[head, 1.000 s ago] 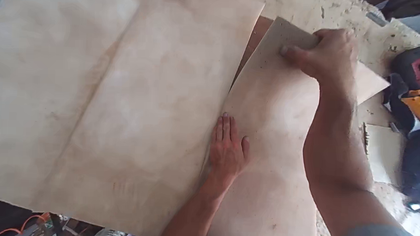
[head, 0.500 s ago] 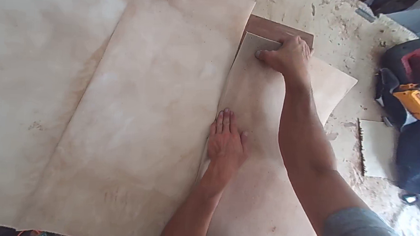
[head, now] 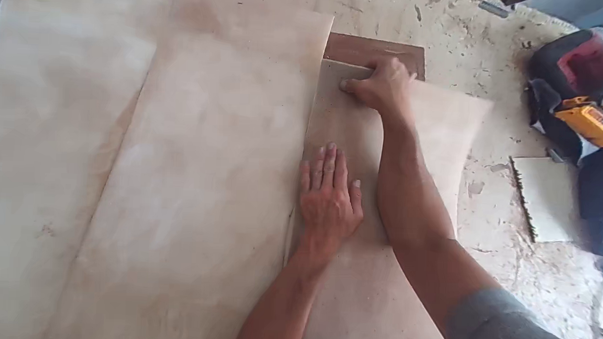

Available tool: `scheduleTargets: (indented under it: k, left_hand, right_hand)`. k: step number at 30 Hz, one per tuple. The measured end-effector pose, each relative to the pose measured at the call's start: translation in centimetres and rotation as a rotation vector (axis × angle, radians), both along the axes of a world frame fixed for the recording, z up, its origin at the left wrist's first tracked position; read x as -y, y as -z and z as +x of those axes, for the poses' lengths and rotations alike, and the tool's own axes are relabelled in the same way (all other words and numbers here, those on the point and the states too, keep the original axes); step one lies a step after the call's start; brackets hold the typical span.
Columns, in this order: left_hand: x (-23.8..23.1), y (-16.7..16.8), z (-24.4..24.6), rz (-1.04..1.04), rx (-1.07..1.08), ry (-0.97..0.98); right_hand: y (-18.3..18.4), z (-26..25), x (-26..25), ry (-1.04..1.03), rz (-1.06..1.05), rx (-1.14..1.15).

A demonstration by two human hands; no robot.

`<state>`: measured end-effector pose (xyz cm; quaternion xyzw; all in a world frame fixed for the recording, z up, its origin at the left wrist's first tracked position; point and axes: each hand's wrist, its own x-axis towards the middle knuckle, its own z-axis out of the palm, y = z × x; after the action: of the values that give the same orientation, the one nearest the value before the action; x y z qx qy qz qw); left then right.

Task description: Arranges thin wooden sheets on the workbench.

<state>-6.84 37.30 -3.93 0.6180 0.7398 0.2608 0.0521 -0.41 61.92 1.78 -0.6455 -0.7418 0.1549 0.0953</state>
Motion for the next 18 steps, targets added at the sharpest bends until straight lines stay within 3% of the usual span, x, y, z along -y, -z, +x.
scheduleTargets:
  k: [2, 4, 7, 10, 14, 16, 18]
  left_hand:
    - [-0.2, 0.2, 0.0, -0.154, 0.017, 0.050]
    - [-0.8, 0.2, 0.0, -0.289, 0.005, 0.054]
    - [-1.1, 0.1, -0.1, -0.330, -0.040, 0.050]
    - [-0.9, 0.3, -0.1, -0.314, -0.071, 0.050]
    - [-0.7, 0.4, 0.0, -0.316, -0.071, 0.061]
    - [-0.9, 0.1, 0.0, -0.330, -0.083, 0.055]
    - [-0.8, 0.2, 0.0, -0.337, -0.089, 0.061]
  right_hand:
    - [3.0, 0.1, -1.1, -0.017, -0.019, -0.029]
    - [3.7, 0.2, -0.7, -0.070, 0.100, -0.032]
    - [4.1, -0.1, 3.5, -0.414, 0.270, -0.063]
    - [6.4, -0.7, 8.3, -0.702, 0.193, 0.016]
    - [5.6, -2.6, 8.9, -0.668, 0.039, 0.163]
    - [3.2, -3.2, 8.2, -0.631, -0.053, 0.114]
    - [1.9, -3.5, 8.0, -0.546, 0.048, -0.011]
